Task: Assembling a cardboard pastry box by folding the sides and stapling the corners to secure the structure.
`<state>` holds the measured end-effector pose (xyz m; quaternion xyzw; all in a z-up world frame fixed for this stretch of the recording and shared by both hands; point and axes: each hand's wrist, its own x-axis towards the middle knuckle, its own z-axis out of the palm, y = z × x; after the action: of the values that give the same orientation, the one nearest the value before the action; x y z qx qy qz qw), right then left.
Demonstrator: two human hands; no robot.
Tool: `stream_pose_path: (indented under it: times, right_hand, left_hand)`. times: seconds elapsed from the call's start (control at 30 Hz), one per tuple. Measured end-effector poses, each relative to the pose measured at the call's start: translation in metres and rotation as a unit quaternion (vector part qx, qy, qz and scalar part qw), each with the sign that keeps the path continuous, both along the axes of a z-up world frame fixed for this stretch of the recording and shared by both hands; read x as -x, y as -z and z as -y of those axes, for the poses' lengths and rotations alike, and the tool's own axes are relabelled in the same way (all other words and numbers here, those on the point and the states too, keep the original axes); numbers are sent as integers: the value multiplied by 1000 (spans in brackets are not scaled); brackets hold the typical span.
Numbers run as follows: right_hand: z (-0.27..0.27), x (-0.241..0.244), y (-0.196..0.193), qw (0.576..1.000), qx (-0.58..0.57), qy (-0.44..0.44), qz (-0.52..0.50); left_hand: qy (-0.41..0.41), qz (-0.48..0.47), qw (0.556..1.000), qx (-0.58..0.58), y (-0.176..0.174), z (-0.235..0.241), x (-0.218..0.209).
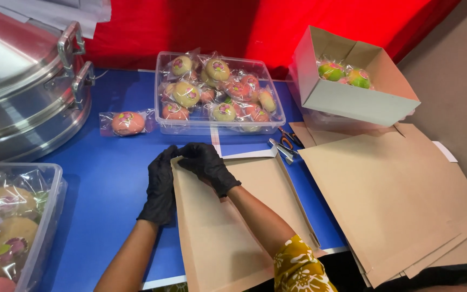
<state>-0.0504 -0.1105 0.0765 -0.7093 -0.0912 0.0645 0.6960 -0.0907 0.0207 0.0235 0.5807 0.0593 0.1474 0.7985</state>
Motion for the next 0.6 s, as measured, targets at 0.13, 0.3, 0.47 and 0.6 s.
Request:
stream_pose_path:
  times: [0.13,0.3,0.47,0.6]
  right_hand:
    - [2,-20,4,984,171,-8,43]
    - [18,-22,6,980,179,-61,58]
    - [56,-13,-13,969,212,-95,86]
    - [46,-11,0,964,229,-70,113]
  left_hand:
    - [15,-43,999,-24,-9,2,-18]
    - [10,-163,986,-31,7,-6,-32]
    - [-3,-124,990,-73,-2,3,-25]
    - [-7,-133,983,-128,-9,7,-21]
